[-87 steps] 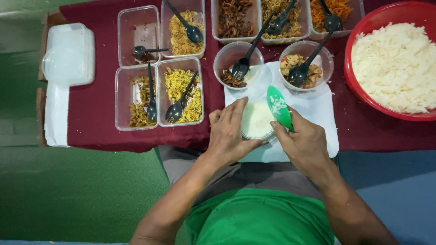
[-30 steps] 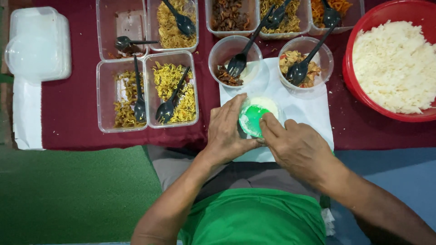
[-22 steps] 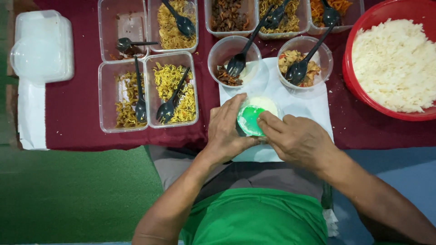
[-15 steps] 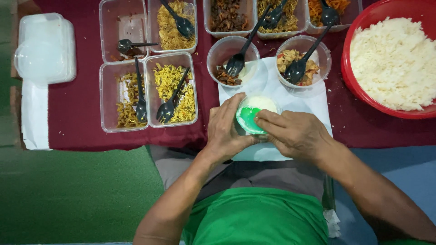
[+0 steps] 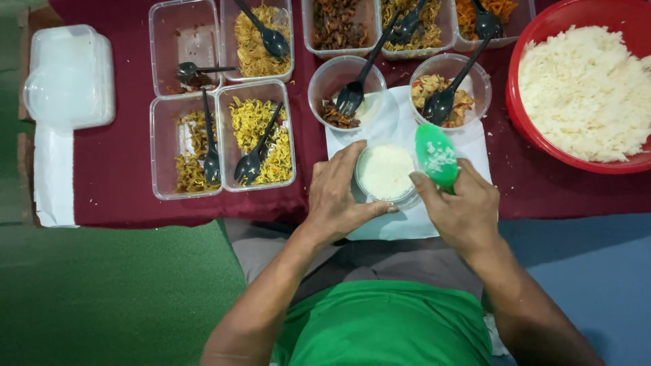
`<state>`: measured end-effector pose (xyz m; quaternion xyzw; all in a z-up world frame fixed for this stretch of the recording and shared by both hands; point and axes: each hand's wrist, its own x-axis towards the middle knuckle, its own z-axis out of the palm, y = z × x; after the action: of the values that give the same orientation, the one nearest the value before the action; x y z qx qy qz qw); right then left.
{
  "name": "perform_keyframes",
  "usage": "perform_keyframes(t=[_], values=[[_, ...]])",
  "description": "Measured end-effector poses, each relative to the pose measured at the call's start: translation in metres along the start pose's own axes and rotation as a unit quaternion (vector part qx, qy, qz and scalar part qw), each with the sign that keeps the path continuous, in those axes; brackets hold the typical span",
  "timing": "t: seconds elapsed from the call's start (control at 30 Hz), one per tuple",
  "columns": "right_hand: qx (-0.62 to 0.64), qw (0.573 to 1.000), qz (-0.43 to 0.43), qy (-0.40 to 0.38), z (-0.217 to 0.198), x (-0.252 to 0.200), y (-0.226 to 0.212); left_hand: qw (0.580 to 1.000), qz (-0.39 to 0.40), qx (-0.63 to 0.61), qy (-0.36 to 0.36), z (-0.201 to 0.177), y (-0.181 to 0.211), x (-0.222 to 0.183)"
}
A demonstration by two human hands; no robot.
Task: Stir and scrape the contents of a small container using a plastic spoon
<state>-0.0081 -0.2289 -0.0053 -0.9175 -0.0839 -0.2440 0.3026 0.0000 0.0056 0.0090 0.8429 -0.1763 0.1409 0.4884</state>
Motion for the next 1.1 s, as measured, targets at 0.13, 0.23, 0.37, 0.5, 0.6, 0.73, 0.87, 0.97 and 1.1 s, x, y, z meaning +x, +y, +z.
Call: perform_keyframes(t=[0.13,0.23,0.37,0.5,0.6,0.73,0.87,0.97,1.1], values=[[0.005,0.979,0.169,-0.112,-0.008,0.011,-0.03,1.0,0.001,0.0,-0.001,-0.001,-0.002,-0.001],[0.024,0.991,0.102,-0.083,-0.003,0.017,-0.023,1.0,-0.008,-0.011,-0.018,-0.002,-0.002,-0.001],[0.033,0.996,0.007,-0.08,-0.002,0.032,-0.027,1.0,-0.007,-0.018,-0.016,-0.003,-0.003,-0.002],[-0.035,0.991,-0.095,-0.089,-0.013,0.046,-0.044,1.0,-0.002,-0.017,-0.02,-0.004,-0.004,-0.002],[-0.069,0.984,-0.131,-0.097,-0.025,0.043,-0.056,1.0,-0.005,-0.016,-0.017,-0.003,-0.003,-0.001],[-0.115,0.974,-0.168,-0.103,-0.031,0.032,-0.061,0.999,-0.01,-0.026,-0.017,-0.001,-0.003,-0.001],[-0.192,0.95,-0.21,-0.126,-0.032,0.027,-0.066,1.0,-0.014,-0.026,-0.01,-0.001,-0.003,0.0],[-0.229,0.936,-0.232,-0.131,-0.034,0.03,-0.071,0.999,-0.015,-0.028,-0.002,-0.001,-0.002,0.0],[-0.247,0.924,-0.259,-0.134,-0.029,0.032,-0.07,0.999,-0.015,-0.033,0.005,0.0,-0.002,0.0]])
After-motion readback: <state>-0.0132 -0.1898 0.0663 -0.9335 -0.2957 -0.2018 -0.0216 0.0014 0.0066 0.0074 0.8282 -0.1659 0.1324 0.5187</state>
